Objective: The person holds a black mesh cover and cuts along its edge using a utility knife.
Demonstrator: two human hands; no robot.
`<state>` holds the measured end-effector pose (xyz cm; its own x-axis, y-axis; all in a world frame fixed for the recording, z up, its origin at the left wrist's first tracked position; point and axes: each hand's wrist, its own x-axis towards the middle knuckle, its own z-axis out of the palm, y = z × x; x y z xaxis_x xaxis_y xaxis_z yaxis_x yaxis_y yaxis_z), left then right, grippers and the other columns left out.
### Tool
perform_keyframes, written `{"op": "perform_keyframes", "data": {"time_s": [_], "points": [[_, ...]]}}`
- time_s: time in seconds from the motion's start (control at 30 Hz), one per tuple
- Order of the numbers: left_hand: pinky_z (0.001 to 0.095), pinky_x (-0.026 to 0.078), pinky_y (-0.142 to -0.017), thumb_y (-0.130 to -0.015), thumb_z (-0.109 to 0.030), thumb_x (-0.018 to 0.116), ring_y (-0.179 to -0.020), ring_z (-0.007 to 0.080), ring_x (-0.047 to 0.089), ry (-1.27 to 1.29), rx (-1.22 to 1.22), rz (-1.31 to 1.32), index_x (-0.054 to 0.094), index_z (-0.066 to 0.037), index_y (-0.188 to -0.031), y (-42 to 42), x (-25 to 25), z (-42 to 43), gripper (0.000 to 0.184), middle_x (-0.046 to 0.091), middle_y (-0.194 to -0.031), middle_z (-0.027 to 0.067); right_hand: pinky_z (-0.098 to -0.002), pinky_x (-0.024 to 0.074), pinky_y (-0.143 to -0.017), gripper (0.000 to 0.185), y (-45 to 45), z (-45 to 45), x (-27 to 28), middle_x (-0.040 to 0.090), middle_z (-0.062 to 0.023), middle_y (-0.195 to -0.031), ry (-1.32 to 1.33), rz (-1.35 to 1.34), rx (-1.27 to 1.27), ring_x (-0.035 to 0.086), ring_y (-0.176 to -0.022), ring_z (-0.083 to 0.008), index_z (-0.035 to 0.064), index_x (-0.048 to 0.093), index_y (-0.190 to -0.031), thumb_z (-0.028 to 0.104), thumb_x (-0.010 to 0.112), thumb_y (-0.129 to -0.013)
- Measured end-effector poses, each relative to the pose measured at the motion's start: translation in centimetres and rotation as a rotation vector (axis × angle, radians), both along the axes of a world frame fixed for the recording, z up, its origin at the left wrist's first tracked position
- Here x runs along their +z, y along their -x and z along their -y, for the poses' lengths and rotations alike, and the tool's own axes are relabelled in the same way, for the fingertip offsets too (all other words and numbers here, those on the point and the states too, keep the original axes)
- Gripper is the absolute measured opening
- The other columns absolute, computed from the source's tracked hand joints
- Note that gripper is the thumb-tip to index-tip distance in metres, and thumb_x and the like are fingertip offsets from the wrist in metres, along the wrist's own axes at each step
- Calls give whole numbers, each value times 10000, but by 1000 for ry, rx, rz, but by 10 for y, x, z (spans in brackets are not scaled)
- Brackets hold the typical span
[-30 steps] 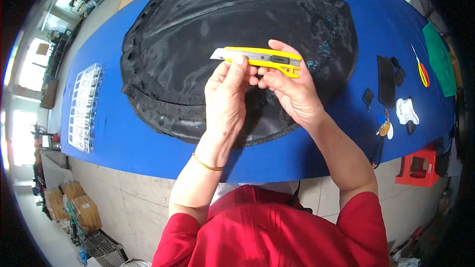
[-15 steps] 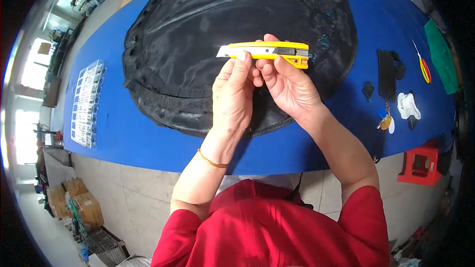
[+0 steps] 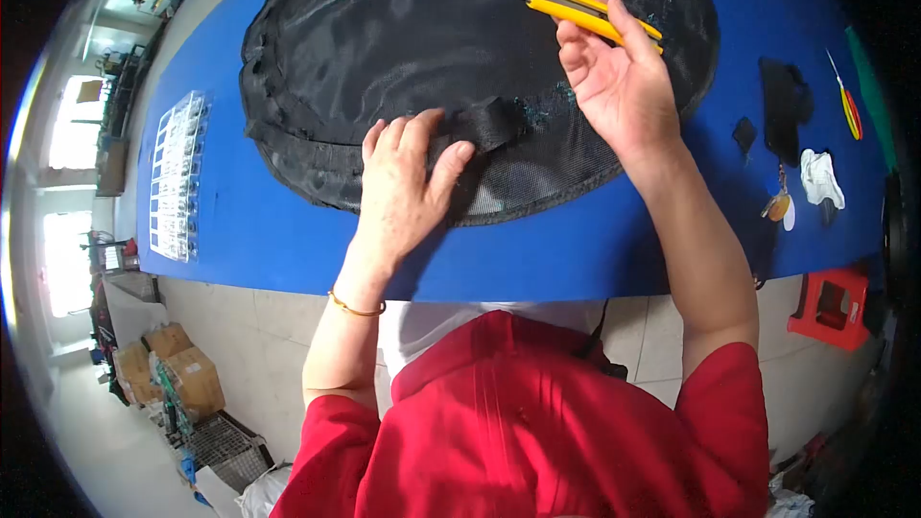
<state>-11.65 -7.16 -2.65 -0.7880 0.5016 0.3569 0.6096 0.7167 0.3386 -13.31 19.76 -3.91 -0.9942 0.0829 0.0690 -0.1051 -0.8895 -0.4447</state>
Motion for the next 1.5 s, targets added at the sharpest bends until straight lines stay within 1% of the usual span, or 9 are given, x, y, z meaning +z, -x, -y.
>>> {"op": "perform_keyframes", "data": {"time_s": [0.2,0.53,0.63,0.73,0.87,0.97,1.17,1.33,1.5], "points": [[460,475,-904,-912,-260,759,-911,368,594,15,-58,86,611,-31,-861,-2,3,32,278,581,-881,153,-292,600,-847,274,5,-1,-12,647,-139,-1099,-18,16,31,679,-945,-184,9,630,-1204,171,706,-996],[442,442,-865,-925,-418,739,-940,377,608,283,34,249,629,-27,-945,-18,12,55,406,631,-931,149,-273,615,-786,295,11,1,-25,649,-154,-1110,-125,112,32,690,-881,-183,-22,622,-1233,146,696,-1002],[463,490,-725,-891,-309,785,-816,398,616,189,98,381,589,-11,-867,-17,20,68,358,605,-834,176,-265,613,-774,318,10,2,-26,655,-166,-1117,-167,118,45,698,-858,-183,-36,607,-1267,151,676,-1018],[311,443,-559,-944,-122,734,-612,99,433,-33,185,433,579,-5,-911,-5,26,87,197,513,-639,102,-267,613,-765,321,7,6,-22,665,-163,-1107,-228,116,78,700,-851,-173,-36,611,-1269,150,678,-1016],[358,481,-577,-927,-65,688,-595,210,598,-20,281,283,630,-40,-971,25,34,113,77,620,-690,143,-279,611,-766,278,3,10,-23,690,-143,-1066,-358,109,114,696,-842,-157,15,655,-1233,174,691,-1008],[461,499,-829,-871,-67,675,-899,362,671,332,196,-28,650,-60,-919,52,42,121,55,707,-907,144,-290,615,-754,312,4,9,-26,698,-146,-1076,-458,97,150,703,-840,-158,16,667,-1237,212,706,-998],[530,385,-1121,-836,-31,607,-1173,327,615,553,249,-502,721,-88,-1071,49,24,87,267,665,-1243,134,-299,626,-727,380,-2,17,-24,710,-148,-1047,-611,105,105,712,-823,-159,4,675,-1229,267,739,-961],[456,471,-1089,-850,-91,727,-1316,355,560,109,-336,-111,687,-81,-1241,12,15,22,393,612,-1361,148,-299,637,-719,357,-1,13,-27,718,-142,-1014,-586,96,99,728,-804,-161,-2,675,-1232,234,726,-968],[427,492,-1030,-889,-112,737,-1271,317,598,190,-273,-73,678,-94,-1284,14,-7,27,400,652,-1362,91,-296,645,-727,351,-2,8,-26,733,-142,-1001,-565,101,95,747,-820,-160,1,674,-1253,218,708,-980]]}}
